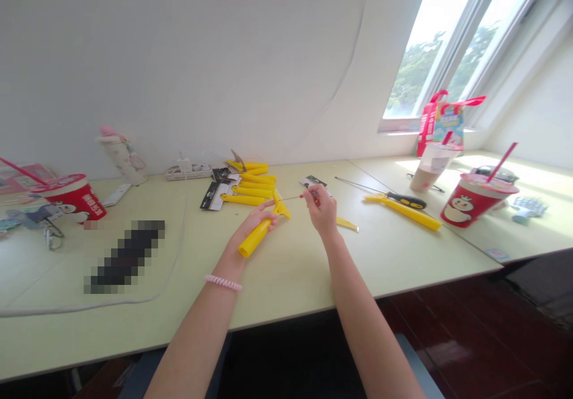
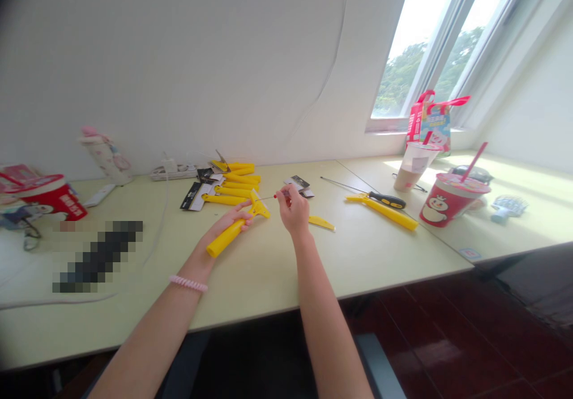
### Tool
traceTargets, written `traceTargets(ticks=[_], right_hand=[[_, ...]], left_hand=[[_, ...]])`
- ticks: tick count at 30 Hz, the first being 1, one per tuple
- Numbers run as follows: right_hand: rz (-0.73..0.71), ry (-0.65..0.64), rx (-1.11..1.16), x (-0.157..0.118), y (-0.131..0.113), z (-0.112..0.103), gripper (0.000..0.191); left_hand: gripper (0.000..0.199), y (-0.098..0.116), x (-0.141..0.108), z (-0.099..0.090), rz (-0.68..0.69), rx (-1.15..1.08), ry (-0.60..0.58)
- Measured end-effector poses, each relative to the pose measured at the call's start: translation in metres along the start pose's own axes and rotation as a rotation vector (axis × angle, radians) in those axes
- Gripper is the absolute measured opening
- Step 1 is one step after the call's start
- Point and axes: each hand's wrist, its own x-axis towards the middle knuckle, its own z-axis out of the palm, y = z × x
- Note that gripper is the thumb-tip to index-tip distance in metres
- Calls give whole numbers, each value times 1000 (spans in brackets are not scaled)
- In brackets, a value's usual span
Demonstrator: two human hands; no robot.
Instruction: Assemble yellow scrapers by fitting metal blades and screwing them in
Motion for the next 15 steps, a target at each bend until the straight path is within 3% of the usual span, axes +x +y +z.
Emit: traceTargets(ticks=[6,10,15], right_hand=[[102,40,-148,2,4,0,42],[163,-16,-196,2,4,-1,41],[-31,-5,-59,3,1,0,30]], left_hand=[[71,0,-1,1,9,2,6],[69,-1,1,-2,3,28,34],[69,1,1,-2,-1,27,47]])
